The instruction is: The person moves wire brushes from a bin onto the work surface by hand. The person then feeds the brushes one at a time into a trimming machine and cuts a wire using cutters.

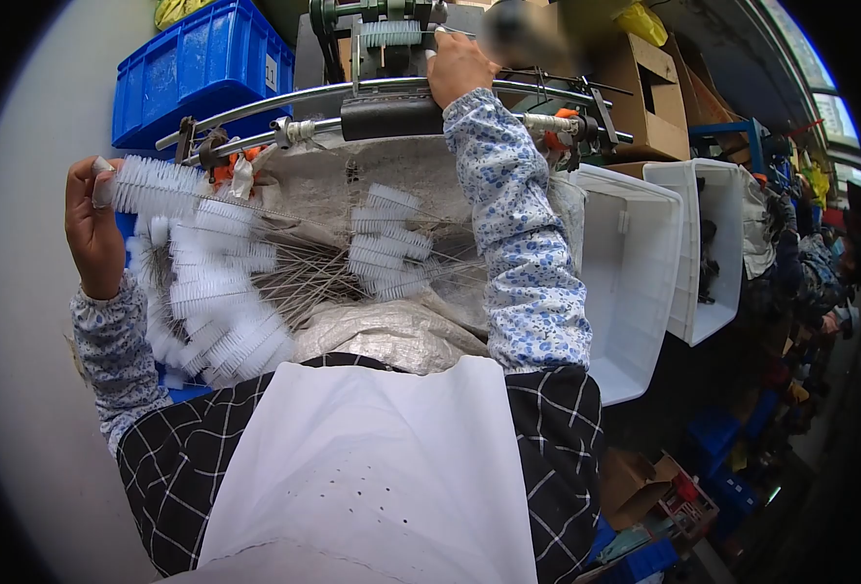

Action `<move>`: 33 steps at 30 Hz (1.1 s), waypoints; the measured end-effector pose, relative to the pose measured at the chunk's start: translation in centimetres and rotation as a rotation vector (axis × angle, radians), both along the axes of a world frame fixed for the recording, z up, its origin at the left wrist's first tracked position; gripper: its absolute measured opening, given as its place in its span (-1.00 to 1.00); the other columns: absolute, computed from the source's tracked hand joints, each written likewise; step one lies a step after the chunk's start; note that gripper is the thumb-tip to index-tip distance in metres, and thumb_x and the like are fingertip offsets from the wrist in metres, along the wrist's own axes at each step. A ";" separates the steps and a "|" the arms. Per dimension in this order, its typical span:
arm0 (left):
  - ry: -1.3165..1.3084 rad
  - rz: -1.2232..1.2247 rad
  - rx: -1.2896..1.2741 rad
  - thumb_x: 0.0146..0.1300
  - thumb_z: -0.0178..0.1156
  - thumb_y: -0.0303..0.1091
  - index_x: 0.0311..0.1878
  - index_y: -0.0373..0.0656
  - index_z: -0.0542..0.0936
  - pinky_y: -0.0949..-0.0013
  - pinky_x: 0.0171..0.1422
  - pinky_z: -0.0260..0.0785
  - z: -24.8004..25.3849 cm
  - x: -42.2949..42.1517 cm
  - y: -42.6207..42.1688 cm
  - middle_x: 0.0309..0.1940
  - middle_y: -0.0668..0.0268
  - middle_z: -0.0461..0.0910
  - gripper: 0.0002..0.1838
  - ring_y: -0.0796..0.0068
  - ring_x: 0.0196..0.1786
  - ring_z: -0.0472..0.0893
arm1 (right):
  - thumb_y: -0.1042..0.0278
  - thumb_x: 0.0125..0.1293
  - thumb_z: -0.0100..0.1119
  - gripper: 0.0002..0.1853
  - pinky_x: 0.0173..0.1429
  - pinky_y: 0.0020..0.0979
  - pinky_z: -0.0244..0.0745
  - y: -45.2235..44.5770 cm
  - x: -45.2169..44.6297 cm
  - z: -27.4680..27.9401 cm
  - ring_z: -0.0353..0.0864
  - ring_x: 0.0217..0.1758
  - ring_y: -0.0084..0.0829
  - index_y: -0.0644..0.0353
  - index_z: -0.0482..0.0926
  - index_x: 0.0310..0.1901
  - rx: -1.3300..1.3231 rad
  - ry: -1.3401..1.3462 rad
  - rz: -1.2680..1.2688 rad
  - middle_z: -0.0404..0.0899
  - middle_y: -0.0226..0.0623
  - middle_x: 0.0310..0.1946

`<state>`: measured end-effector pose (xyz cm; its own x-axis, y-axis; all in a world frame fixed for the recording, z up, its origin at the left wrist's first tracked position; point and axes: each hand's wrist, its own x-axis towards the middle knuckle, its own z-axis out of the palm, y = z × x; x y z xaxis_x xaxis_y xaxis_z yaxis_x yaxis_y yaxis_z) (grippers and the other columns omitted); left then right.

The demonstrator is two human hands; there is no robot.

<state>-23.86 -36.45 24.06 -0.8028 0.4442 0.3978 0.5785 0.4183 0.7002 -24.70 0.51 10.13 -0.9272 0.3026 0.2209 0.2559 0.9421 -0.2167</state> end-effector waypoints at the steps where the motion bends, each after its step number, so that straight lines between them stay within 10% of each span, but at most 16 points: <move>1: 0.003 0.006 0.003 0.25 -0.08 -0.27 -0.18 -0.15 0.37 0.58 -0.09 0.33 0.0 0.0 -0.1 -0.27 0.29 0.46 -0.82 0.58 -0.19 0.47 | 0.27 0.07 0.04 -0.64 -0.03 -0.16 0.27 1.0 0.3 0.0 0.42 -0.04 -0.26 0.10 0.44 -0.04 0.006 0.003 -0.007 0.46 -0.29 -0.12; 9: 0.006 -0.052 0.042 0.26 -0.08 -0.30 -0.14 -0.15 0.38 0.64 -0.17 0.29 -0.5 -0.5 0.9 -0.30 0.34 0.44 -0.82 0.65 -0.26 0.43 | 0.22 0.08 0.06 -0.62 -0.01 -0.31 0.34 9.1 1.2 0.7 0.46 -0.11 -0.19 0.15 0.43 -0.05 -0.272 -0.074 0.072 0.46 -0.16 -0.15; 14: -0.029 -0.125 0.077 0.26 -0.08 -0.32 -0.13 -0.14 0.38 0.67 -0.24 0.26 -0.9 -0.9 2.1 -0.33 0.37 0.43 -0.82 0.70 -0.33 0.39 | 0.06 0.15 -0.02 -0.60 -0.02 -0.32 0.35 10.6 -0.2 0.6 0.44 -0.11 -0.14 -0.02 0.34 0.01 0.398 -0.101 -0.110 0.40 -0.16 -0.10; 17: -0.103 -0.168 0.142 0.26 -0.08 -0.32 -0.12 -0.14 0.36 0.67 -0.26 0.26 -1.3 -0.8 2.8 -0.35 0.37 0.43 -0.82 0.72 -0.34 0.39 | 0.17 0.18 -0.04 -0.73 -0.03 -0.33 0.36 13.8 -0.6 0.1 0.46 -0.13 -0.20 -0.12 0.40 -0.06 0.148 -0.181 0.235 0.47 -0.20 -0.20; 23: -0.351 -0.323 0.278 0.25 -0.06 -0.34 -0.18 -0.17 0.36 0.67 -0.26 0.26 -1.3 -0.8 4.6 -0.38 0.36 0.44 -0.86 0.73 -0.36 0.39 | 0.30 0.17 0.04 -0.80 -0.26 -0.46 0.39 15.2 4.8 5.1 0.49 -0.35 -0.49 0.01 0.49 -0.15 -0.314 -0.202 0.146 0.54 -0.30 -0.38; 27: -0.553 -0.402 0.303 0.22 -0.01 -0.34 -0.24 -0.19 0.35 0.64 -0.24 0.30 -2.0 0.1 6.9 -0.39 0.36 0.45 -0.86 0.72 -0.34 0.41 | 0.12 0.17 0.03 -0.45 0.15 -0.33 0.27 8.1 10.3 10.3 0.28 0.13 -0.31 0.20 0.20 0.15 -0.767 -0.561 0.493 0.31 -0.15 0.05; 33: -0.585 -0.458 0.087 0.20 0.01 -0.36 -0.28 -0.22 0.29 0.51 -0.23 0.35 -3.9 3.3 10.2 -0.44 0.28 0.47 -0.84 0.56 -0.31 0.49 | 0.19 0.29 -0.16 -0.60 -0.14 -0.53 0.38 -5.3 10.0 9.6 0.43 -0.20 -0.54 0.31 0.27 0.05 -1.297 -0.559 0.750 0.44 -0.28 -0.22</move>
<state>-20.58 -26.23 20.13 -0.6359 0.7717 0.0116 0.2045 0.1540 0.9667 -14.73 -4.78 19.72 -0.8179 -0.5339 -0.2142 0.1598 0.1470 -0.9762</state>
